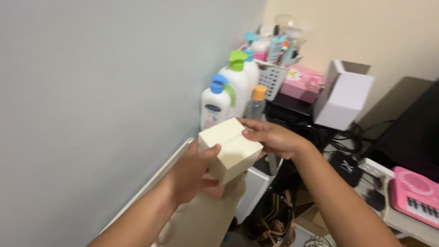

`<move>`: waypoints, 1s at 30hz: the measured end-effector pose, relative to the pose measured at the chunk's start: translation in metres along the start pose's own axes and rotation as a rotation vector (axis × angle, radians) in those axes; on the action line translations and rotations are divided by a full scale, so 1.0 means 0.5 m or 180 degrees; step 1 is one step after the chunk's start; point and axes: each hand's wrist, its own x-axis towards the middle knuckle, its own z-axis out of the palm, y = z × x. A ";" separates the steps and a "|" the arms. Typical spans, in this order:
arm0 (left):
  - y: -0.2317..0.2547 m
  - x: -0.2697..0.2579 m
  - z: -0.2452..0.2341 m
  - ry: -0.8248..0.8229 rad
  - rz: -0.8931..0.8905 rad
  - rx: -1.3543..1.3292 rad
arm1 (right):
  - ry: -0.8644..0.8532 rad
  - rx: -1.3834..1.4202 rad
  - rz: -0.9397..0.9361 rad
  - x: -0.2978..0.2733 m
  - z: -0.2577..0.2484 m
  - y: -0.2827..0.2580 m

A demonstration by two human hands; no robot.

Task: The person retrieves a white box from a lower shelf, opens it, and puts a gold wristwatch on their wrist. They then take the watch off, place it back into the box, close the box, and arrange the box, a pair of eyeglasses, and a smartwatch on a storage cart.

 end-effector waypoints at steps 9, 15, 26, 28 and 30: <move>-0.131 -0.067 -0.120 0.0292 -0.0414 -0.0458 | -0.0680 -0.0053 0.0310 0.067 0.135 0.087; -0.199 -0.076 -0.163 0.0233 -0.0555 -0.0335 | -0.0825 -0.0211 0.0481 0.077 0.172 0.142; -0.142 -0.102 -0.174 0.0295 -0.1077 0.2424 | -0.0406 -0.1437 0.0442 0.073 0.175 0.151; -0.129 -0.099 -0.199 0.0608 -0.0677 0.3297 | -0.0179 -0.1917 -0.0207 0.076 0.157 0.141; -0.129 -0.084 -0.224 0.1095 0.0038 0.4220 | -0.0054 -0.2393 -0.0502 0.071 0.152 0.137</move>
